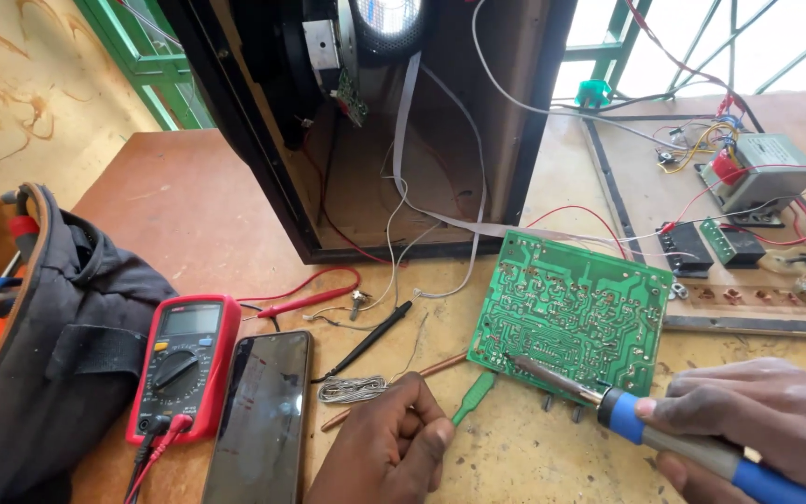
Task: Soldering and reworking components on a printed circuit board using a handheld soldering iron at a repair bench.
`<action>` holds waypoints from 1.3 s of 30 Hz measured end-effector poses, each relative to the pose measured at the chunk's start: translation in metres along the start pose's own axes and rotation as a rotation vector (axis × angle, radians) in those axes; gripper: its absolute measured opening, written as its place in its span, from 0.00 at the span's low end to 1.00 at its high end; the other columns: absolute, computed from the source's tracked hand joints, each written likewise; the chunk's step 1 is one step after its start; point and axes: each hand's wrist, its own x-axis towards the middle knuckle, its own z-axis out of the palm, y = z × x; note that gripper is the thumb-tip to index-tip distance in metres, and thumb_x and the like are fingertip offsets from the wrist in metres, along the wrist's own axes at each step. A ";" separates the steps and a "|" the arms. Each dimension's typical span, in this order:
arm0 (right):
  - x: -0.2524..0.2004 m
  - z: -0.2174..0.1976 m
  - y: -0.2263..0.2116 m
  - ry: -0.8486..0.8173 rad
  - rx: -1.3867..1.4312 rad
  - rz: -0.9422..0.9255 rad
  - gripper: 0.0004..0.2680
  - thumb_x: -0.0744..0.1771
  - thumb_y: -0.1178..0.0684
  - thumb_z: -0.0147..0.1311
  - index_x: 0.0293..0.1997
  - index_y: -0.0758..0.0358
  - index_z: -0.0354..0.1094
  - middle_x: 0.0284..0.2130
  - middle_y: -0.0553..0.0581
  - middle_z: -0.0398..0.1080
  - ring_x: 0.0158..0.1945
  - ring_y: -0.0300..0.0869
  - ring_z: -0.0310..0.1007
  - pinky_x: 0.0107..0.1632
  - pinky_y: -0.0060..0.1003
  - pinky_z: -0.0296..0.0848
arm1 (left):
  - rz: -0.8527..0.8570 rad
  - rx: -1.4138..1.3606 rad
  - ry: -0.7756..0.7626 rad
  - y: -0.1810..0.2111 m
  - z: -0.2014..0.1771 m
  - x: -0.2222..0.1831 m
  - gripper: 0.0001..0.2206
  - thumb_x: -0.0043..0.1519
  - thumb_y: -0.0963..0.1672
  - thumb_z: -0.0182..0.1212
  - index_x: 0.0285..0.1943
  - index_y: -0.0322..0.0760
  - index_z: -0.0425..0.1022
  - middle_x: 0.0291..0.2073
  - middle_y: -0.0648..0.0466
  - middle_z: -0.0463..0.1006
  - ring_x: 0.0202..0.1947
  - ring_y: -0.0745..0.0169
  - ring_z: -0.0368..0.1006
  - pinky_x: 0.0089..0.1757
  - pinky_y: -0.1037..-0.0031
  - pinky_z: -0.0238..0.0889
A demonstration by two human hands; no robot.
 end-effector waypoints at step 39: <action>0.000 0.007 0.015 -0.236 -0.051 -0.335 0.06 0.65 0.47 0.54 0.32 0.54 0.71 0.19 0.52 0.57 0.16 0.49 0.50 0.18 0.40 0.55 | -0.072 -0.013 0.086 0.040 0.006 -0.005 0.08 0.67 0.45 0.56 0.35 0.41 0.70 0.18 0.54 0.79 0.21 0.69 0.67 0.30 0.72 0.62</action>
